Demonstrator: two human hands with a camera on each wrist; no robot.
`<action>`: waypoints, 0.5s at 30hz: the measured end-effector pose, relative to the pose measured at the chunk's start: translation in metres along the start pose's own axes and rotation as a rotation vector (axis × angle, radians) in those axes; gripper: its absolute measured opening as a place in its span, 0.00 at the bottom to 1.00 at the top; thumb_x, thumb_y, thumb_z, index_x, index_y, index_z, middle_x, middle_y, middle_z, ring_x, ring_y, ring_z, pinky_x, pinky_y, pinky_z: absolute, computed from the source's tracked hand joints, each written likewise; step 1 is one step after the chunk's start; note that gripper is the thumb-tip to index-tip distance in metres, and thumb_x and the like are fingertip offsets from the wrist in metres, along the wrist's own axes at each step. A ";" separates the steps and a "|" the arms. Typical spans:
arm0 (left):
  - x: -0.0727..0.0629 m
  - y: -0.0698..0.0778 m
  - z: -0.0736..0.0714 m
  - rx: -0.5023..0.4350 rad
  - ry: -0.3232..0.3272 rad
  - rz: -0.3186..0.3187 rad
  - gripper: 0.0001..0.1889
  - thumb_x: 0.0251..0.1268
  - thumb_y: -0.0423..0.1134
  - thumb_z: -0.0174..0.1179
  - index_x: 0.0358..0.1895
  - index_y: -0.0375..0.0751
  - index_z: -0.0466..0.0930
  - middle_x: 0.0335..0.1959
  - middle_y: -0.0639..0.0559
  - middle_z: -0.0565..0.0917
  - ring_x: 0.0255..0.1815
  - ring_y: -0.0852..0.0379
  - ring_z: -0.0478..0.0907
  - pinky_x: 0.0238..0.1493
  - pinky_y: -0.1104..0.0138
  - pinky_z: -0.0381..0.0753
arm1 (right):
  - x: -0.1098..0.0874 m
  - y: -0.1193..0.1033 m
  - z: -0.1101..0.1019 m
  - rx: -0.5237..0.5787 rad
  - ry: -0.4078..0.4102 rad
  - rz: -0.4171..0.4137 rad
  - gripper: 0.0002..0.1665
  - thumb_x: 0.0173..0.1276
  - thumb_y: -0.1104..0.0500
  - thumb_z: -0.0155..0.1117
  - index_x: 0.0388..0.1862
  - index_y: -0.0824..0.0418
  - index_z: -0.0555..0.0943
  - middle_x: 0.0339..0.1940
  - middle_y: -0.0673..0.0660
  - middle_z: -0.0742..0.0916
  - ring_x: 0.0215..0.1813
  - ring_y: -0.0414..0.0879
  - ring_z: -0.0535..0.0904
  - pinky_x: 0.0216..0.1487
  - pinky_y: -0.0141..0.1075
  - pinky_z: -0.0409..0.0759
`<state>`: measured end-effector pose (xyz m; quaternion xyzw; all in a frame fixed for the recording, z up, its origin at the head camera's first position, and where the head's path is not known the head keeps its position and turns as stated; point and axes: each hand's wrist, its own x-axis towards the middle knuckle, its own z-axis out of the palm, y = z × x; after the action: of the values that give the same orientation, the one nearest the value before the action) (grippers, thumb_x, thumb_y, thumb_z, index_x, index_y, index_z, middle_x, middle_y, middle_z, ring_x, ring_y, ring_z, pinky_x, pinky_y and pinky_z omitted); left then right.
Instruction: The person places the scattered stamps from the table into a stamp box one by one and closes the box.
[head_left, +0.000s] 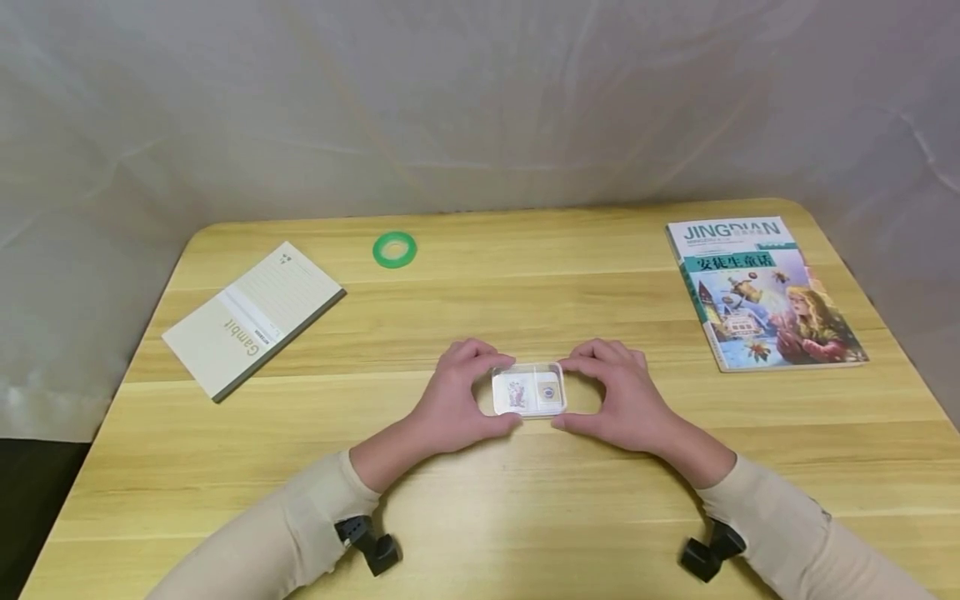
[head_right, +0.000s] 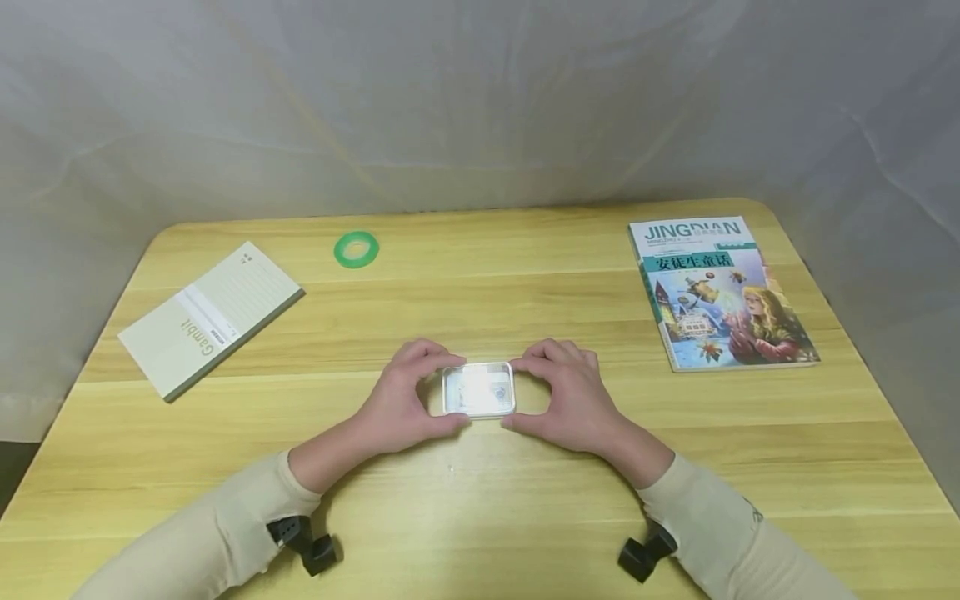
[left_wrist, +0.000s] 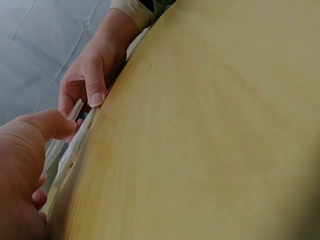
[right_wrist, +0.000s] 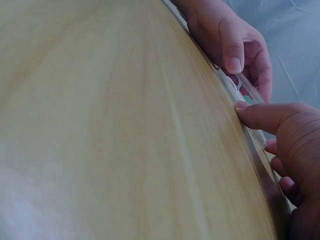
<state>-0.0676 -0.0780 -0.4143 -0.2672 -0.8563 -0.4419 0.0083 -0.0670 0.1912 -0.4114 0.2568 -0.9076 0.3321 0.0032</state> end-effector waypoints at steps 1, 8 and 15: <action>0.001 0.000 0.001 0.009 -0.005 -0.001 0.34 0.39 0.45 0.82 0.55 0.40 0.83 0.49 0.57 0.76 0.53 0.57 0.68 0.56 0.57 0.69 | 0.000 0.000 0.000 0.002 0.002 -0.003 0.38 0.46 0.40 0.84 0.56 0.53 0.85 0.50 0.47 0.78 0.56 0.48 0.69 0.53 0.49 0.57; 0.002 0.000 0.002 0.045 -0.028 -0.006 0.33 0.41 0.48 0.81 0.55 0.41 0.83 0.49 0.58 0.75 0.52 0.58 0.67 0.57 0.57 0.65 | 0.000 0.001 -0.001 0.022 0.001 -0.003 0.39 0.45 0.40 0.84 0.56 0.52 0.84 0.50 0.46 0.78 0.55 0.47 0.70 0.52 0.49 0.57; 0.002 0.000 0.002 0.083 -0.049 0.001 0.33 0.40 0.49 0.81 0.54 0.43 0.84 0.49 0.57 0.76 0.51 0.57 0.68 0.56 0.56 0.64 | 0.000 0.003 0.000 0.035 0.000 -0.006 0.38 0.46 0.38 0.83 0.57 0.49 0.84 0.49 0.45 0.78 0.54 0.46 0.70 0.50 0.48 0.57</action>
<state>-0.0686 -0.0753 -0.4147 -0.2779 -0.8736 -0.3994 -0.0015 -0.0680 0.1931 -0.4127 0.2594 -0.9010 0.3478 -0.0005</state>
